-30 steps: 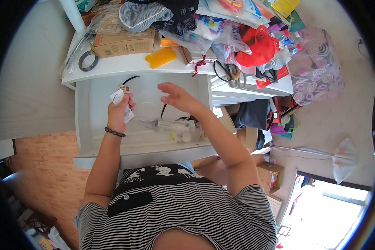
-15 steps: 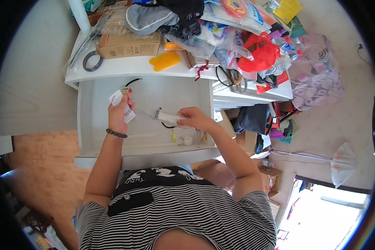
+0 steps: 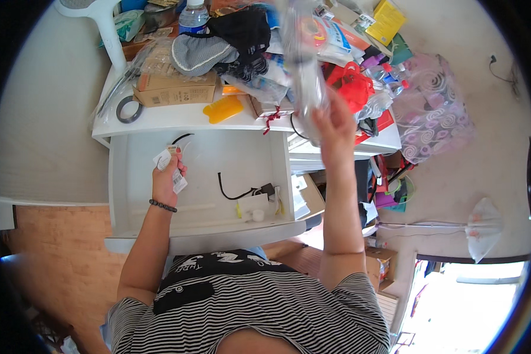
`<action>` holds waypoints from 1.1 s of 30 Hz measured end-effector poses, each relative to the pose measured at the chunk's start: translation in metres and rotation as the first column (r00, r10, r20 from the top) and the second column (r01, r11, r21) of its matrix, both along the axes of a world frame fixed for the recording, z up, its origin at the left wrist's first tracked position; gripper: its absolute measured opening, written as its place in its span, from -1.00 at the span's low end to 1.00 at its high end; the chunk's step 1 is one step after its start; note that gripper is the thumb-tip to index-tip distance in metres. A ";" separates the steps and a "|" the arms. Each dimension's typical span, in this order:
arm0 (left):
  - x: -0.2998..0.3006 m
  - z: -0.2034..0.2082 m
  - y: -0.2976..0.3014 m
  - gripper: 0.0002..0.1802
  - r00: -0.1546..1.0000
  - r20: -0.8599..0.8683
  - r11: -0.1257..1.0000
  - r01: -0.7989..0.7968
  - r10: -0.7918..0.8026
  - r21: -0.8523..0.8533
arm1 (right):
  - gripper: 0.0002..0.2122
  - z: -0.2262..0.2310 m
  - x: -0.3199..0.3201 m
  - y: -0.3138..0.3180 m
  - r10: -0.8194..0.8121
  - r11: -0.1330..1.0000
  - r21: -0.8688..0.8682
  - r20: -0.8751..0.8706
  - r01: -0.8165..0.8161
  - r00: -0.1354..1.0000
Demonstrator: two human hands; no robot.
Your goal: The person sorts through a cluttered drawer, picking up various items such as a red cloth, orange fabric, a black pouch, and packaged goods. They examine each item briefly and place them on the surface above the drawer, clearing the drawer space progressively.
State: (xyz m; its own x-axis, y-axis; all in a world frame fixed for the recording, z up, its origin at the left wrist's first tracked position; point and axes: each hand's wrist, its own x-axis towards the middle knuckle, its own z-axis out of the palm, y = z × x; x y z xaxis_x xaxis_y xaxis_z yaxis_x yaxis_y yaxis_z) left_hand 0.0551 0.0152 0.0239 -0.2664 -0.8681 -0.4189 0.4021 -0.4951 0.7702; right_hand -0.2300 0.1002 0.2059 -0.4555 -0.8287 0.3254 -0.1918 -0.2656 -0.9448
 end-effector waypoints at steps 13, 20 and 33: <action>0.003 -0.003 0.001 -0.82 0.999 0.010 0.997 0.039 -0.038 -0.071 | -0.57 0.007 -0.009 -0.175 -0.252 0.908 -0.185 -0.958 0.376 0.137; 0.004 -0.001 0.001 -0.83 0.999 0.020 0.998 0.035 -0.034 -0.050 | -0.57 0.029 0.001 -0.132 -0.262 0.955 -0.220 -0.939 0.197 0.222; 0.002 -0.004 0.001 -0.84 0.998 0.005 0.997 0.062 -0.062 -0.044 | -0.88 -0.096 0.015 0.014 0.594 0.782 0.623 -0.751 0.012 0.290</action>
